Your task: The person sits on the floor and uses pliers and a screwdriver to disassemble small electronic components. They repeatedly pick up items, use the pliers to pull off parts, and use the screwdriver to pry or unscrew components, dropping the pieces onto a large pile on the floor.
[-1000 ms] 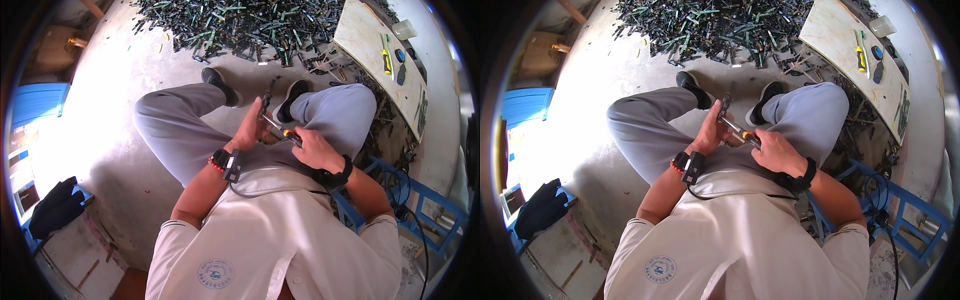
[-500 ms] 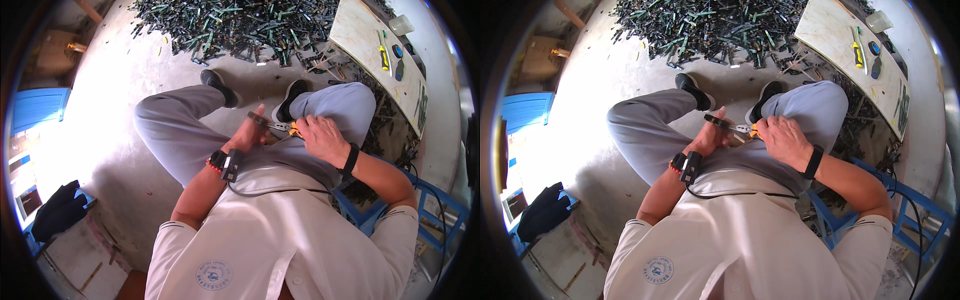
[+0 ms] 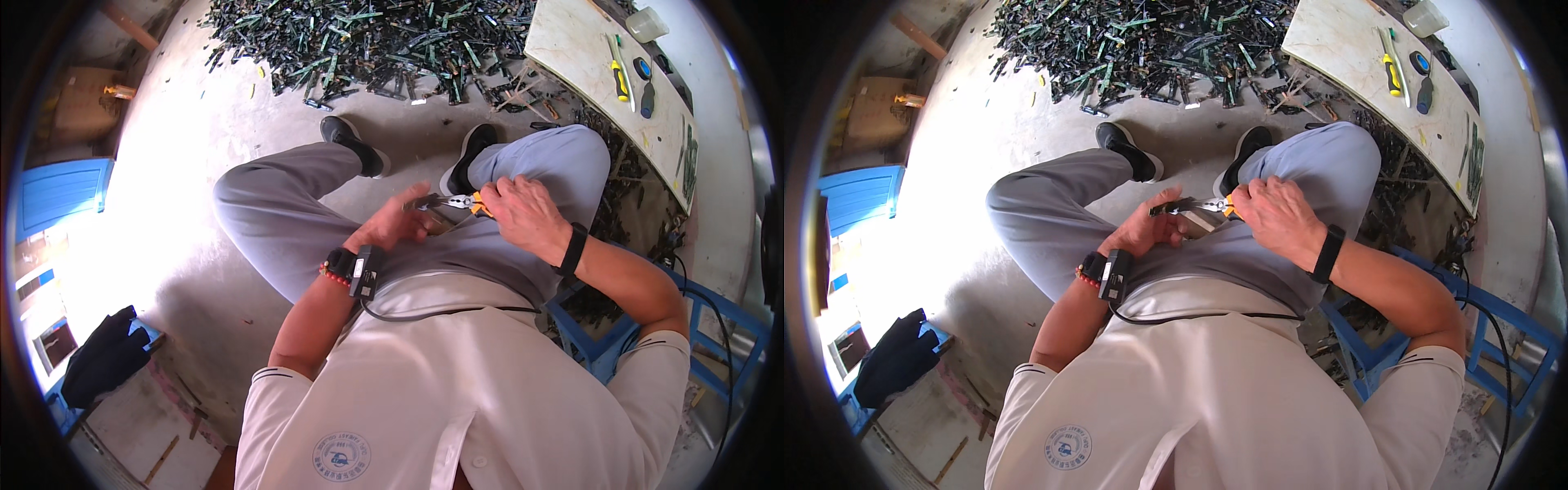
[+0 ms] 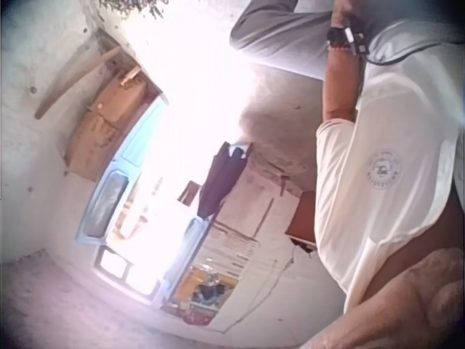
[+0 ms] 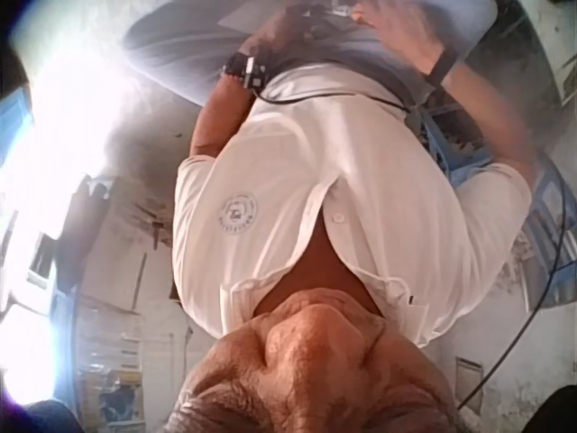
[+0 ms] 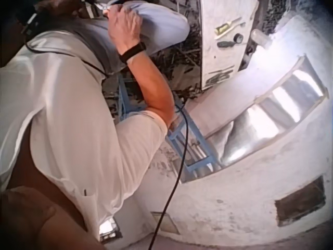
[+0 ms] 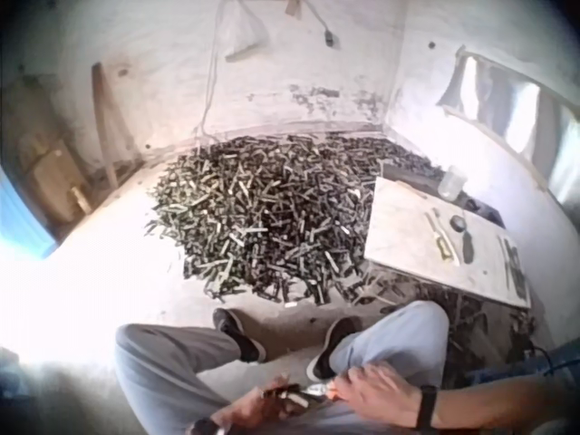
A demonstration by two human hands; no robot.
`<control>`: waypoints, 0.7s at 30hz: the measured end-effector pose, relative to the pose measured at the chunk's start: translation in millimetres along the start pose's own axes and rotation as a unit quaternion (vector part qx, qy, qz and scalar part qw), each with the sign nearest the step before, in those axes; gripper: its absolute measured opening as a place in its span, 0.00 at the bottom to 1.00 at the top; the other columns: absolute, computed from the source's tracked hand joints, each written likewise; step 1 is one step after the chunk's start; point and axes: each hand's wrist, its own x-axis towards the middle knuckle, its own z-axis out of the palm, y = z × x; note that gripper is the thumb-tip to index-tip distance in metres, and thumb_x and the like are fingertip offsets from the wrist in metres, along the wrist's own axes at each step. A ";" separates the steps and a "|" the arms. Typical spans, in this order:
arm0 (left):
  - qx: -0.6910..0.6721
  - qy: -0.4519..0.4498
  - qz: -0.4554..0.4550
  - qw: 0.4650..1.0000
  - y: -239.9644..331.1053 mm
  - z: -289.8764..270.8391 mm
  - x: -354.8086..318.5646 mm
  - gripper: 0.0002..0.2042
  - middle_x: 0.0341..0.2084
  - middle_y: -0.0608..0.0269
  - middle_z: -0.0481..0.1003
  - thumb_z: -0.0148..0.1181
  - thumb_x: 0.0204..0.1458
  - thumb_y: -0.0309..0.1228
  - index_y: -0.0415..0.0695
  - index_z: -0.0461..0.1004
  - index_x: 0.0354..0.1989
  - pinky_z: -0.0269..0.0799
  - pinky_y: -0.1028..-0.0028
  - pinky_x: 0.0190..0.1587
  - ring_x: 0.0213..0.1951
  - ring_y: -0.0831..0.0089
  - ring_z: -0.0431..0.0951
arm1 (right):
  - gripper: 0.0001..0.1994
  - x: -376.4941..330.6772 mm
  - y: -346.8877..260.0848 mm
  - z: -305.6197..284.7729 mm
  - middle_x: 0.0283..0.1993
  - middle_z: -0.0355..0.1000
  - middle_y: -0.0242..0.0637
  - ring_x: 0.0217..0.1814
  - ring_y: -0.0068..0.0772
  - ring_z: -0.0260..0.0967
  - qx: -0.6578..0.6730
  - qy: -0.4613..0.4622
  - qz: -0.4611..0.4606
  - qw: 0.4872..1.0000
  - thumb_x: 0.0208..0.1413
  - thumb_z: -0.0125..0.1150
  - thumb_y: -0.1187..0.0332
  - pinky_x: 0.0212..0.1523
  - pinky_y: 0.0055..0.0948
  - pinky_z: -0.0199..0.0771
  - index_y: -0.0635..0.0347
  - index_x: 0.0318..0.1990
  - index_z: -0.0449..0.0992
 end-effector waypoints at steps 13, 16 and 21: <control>-0.123 -0.061 0.115 0.984 0.4 2.3 -2.9 0.18 0.22 0.66 0.69 0.50 0.58 0.40 0.44 0.65 0.53 0.65 0.70 0.30 0.20 0.74 0.65 | 0.11 11.1 -15.1 17.4 0.25 0.71 0.41 0.28 0.43 0.72 0.454 -0.178 0.217 0.845 0.47 0.57 0.71 0.29 0.40 0.71 0.63 0.39 0.71; -0.174 -0.093 0.119 0.973 -1.2 2.0 -1.5 0.18 0.21 0.66 0.69 0.49 0.59 0.39 0.43 0.65 0.55 0.64 0.71 0.29 0.19 0.75 0.64 | 0.12 16.8 -6.3 1.3 0.27 0.70 0.35 0.27 0.30 0.70 0.683 -0.320 0.305 0.582 0.48 0.55 0.71 0.26 0.30 0.69 0.63 0.41 0.71; -0.277 -0.144 0.131 0.941 -4.1 3.1 -0.6 0.18 0.20 0.65 0.69 0.46 0.61 0.36 0.41 0.68 0.54 0.60 0.73 0.26 0.17 0.76 0.62 | 0.14 0.1 0.8 2.5 0.30 0.70 0.36 0.28 0.26 0.69 0.798 -0.320 0.287 0.422 0.51 0.51 0.68 0.26 0.26 0.68 0.65 0.43 0.70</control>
